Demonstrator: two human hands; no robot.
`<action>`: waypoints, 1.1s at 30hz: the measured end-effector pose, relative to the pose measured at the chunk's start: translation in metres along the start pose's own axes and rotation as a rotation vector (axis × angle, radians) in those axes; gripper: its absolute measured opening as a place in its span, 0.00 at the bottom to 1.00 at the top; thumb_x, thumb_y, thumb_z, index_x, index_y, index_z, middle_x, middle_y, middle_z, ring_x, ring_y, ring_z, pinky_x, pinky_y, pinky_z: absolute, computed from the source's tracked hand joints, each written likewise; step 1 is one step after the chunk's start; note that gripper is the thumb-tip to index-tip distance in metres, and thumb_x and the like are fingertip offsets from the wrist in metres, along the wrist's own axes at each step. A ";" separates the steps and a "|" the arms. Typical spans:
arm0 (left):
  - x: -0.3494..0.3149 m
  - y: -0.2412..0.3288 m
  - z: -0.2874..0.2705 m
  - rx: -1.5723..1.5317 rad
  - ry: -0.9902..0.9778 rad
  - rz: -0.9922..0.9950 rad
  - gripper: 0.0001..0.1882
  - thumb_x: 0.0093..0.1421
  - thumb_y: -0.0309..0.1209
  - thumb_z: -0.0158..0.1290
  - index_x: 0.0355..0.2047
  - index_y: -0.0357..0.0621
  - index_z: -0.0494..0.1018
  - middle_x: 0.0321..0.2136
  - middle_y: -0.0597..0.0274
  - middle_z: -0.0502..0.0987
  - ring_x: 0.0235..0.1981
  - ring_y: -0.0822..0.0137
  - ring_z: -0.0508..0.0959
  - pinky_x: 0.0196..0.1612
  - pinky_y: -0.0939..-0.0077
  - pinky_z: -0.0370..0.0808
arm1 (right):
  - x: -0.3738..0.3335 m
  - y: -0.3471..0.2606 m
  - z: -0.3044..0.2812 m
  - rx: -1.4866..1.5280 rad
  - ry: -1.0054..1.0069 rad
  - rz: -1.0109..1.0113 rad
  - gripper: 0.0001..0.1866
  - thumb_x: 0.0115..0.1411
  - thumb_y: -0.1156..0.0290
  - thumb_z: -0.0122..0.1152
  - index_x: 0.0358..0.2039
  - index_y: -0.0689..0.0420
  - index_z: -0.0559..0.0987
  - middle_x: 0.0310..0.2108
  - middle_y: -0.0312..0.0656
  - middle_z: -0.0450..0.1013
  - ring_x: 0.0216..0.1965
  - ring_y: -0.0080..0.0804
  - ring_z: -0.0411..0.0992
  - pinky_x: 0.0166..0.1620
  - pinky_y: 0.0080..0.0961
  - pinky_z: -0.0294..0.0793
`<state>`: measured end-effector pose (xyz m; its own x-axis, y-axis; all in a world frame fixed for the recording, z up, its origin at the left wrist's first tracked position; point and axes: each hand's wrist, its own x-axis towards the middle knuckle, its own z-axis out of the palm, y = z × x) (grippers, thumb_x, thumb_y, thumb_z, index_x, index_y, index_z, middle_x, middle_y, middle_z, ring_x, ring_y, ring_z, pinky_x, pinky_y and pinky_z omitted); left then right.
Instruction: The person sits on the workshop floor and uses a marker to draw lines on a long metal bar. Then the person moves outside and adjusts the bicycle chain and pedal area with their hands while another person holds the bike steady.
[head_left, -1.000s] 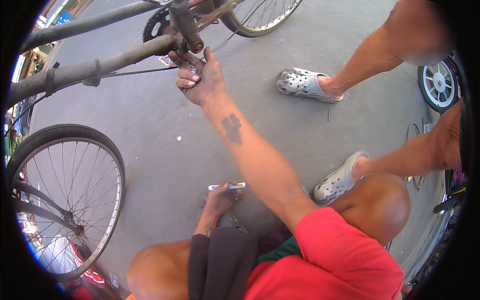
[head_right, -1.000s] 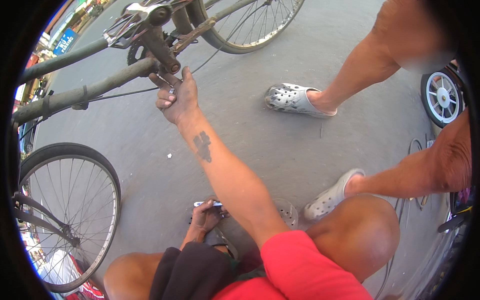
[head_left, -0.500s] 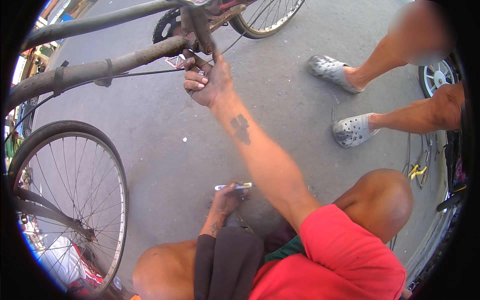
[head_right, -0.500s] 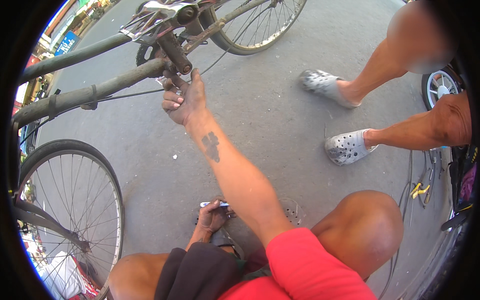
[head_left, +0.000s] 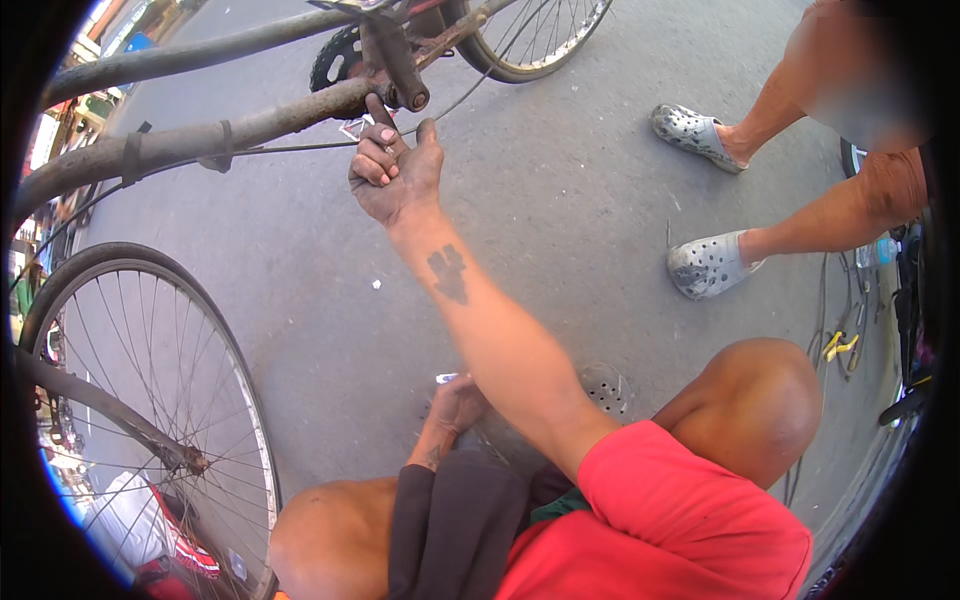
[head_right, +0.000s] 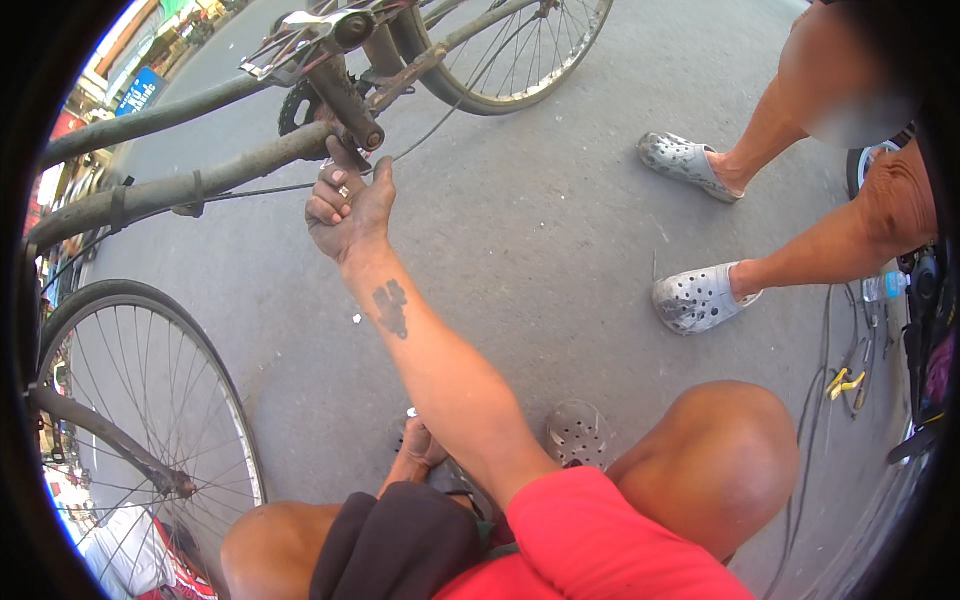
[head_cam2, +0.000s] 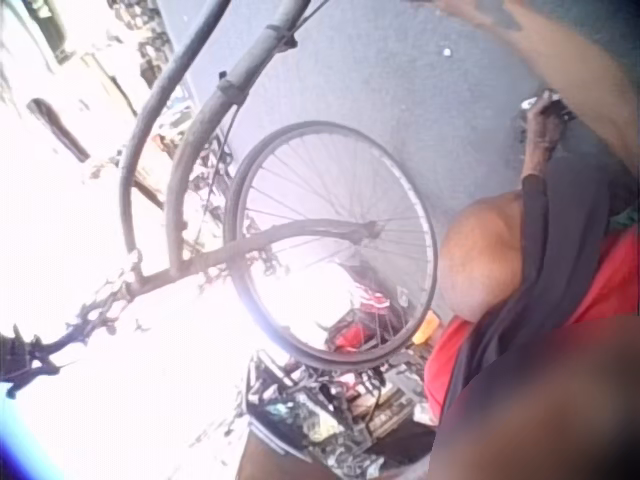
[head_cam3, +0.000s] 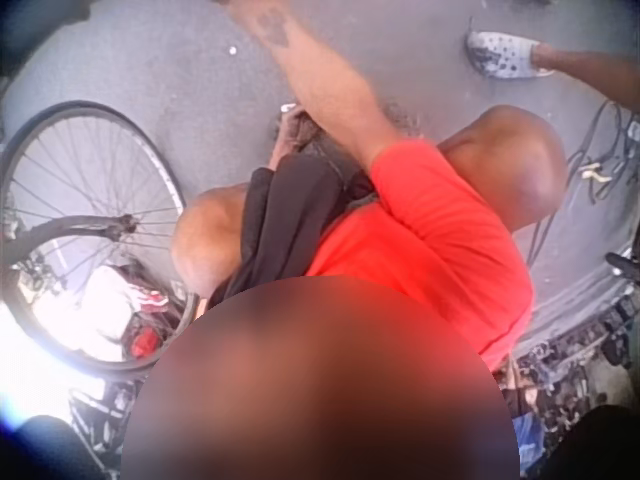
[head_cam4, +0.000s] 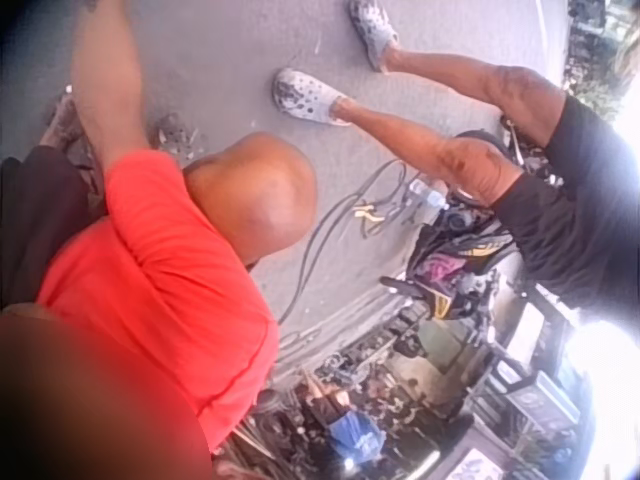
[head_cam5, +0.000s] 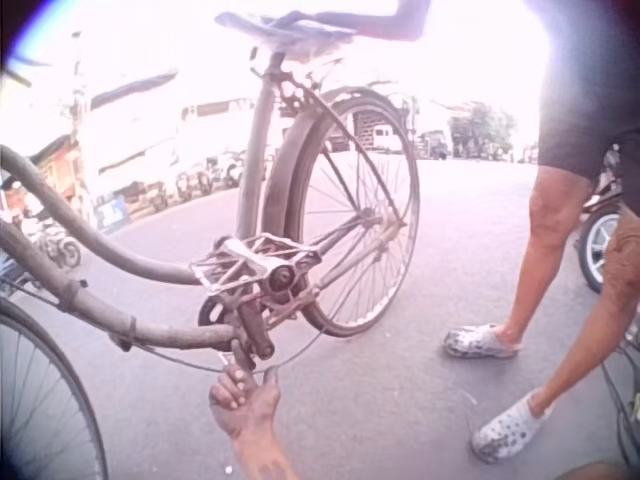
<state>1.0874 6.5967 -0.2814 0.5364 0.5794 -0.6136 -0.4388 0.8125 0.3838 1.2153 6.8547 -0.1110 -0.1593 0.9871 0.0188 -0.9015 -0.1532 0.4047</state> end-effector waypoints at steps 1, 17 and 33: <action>0.002 0.000 -0.002 -0.010 0.001 -0.012 0.29 0.61 0.36 0.49 0.60 0.34 0.65 0.57 0.49 0.71 0.59 0.53 0.69 0.62 0.55 0.62 | 0.001 -0.001 -0.002 0.010 0.016 -0.008 0.42 0.69 0.35 0.23 0.50 0.60 0.75 0.18 0.29 0.60 0.11 0.17 0.45 0.15 0.16 0.46; 0.007 -0.002 0.009 -0.073 -0.001 0.001 0.28 0.61 0.32 0.50 0.59 0.29 0.64 0.59 0.47 0.69 0.62 0.52 0.66 0.66 0.56 0.58 | 0.005 0.000 -0.006 -0.029 -0.029 0.004 0.40 0.69 0.34 0.23 0.50 0.53 0.77 0.18 0.29 0.59 0.11 0.16 0.45 0.14 0.14 0.45; 0.017 -0.010 -0.018 -0.036 -0.114 -0.051 0.16 0.59 0.38 0.57 0.42 0.40 0.77 0.37 0.50 0.78 0.41 0.54 0.75 0.47 0.56 0.69 | 0.018 -0.054 -0.012 -0.694 0.179 0.034 0.41 0.68 0.32 0.26 0.45 0.58 0.76 0.26 0.37 0.66 0.12 0.15 0.46 0.14 0.14 0.46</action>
<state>1.0881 6.5973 -0.3083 0.6360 0.5426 -0.5487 -0.4332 0.8395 0.3279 1.2562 6.8803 -0.1432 -0.2018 0.9674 -0.1530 -0.9334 -0.2373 -0.2691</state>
